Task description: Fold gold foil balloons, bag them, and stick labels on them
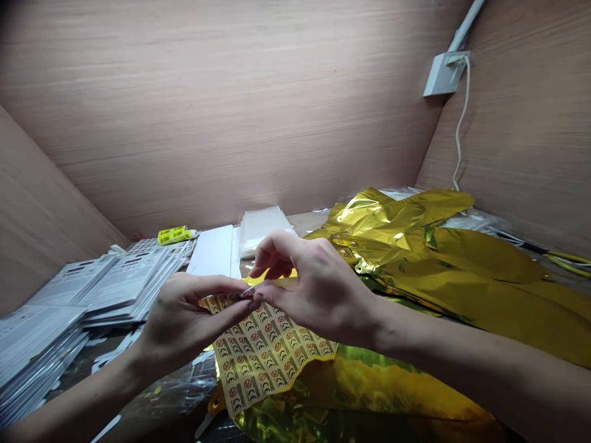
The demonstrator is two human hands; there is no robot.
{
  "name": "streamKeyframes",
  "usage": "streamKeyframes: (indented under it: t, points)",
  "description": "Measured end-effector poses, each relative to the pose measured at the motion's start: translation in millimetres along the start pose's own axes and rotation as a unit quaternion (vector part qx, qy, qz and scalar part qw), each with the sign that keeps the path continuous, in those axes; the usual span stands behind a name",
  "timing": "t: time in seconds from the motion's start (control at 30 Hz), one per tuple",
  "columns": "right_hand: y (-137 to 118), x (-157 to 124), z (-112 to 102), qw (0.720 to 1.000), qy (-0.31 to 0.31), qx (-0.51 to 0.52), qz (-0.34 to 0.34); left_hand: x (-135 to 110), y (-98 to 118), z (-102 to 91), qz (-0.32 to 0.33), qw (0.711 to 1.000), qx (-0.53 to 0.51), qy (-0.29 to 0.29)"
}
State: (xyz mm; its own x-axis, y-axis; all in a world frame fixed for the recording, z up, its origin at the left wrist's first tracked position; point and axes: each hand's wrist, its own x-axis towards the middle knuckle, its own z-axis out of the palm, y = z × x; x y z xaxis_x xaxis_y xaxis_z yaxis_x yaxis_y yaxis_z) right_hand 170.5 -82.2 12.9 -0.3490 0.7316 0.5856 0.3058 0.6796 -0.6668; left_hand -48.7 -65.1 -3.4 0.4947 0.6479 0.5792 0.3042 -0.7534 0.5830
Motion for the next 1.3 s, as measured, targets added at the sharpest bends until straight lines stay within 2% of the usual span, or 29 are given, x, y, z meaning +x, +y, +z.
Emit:
streamKeyframes:
  t: [0.13,0.3,0.53,0.77,1.07,1.3]
  points:
    - [4.1,-2.0,0.4,0.999,-0.005,-0.019,-0.049,0.2,-0.3,0.6,-0.002,1.0,-0.013,0.007]
    - [9.9,-3.0,4.0,0.993,0.013,-0.089,-0.082,-0.3,0.5,-0.9,-0.003,1.0,-0.002,0.007]
    - [13.8,-7.6,8.8,0.992,0.053,-0.073,-0.093,1.3,1.0,-3.3,-0.003,1.0,0.016,0.017]
    - [17.7,-10.6,9.3,0.979,0.058,-0.102,-0.166,2.5,3.4,-2.1,-0.025,1.0,0.0,0.003]
    - [19.4,-11.3,11.9,0.982,0.052,-0.1,-0.149,-1.0,1.2,-2.4,0.016,0.999,0.046,0.015]
    - [18.0,-12.8,13.0,0.985,0.052,-0.096,-0.137,0.0,5.2,-0.1,0.035,0.996,0.068,0.056]
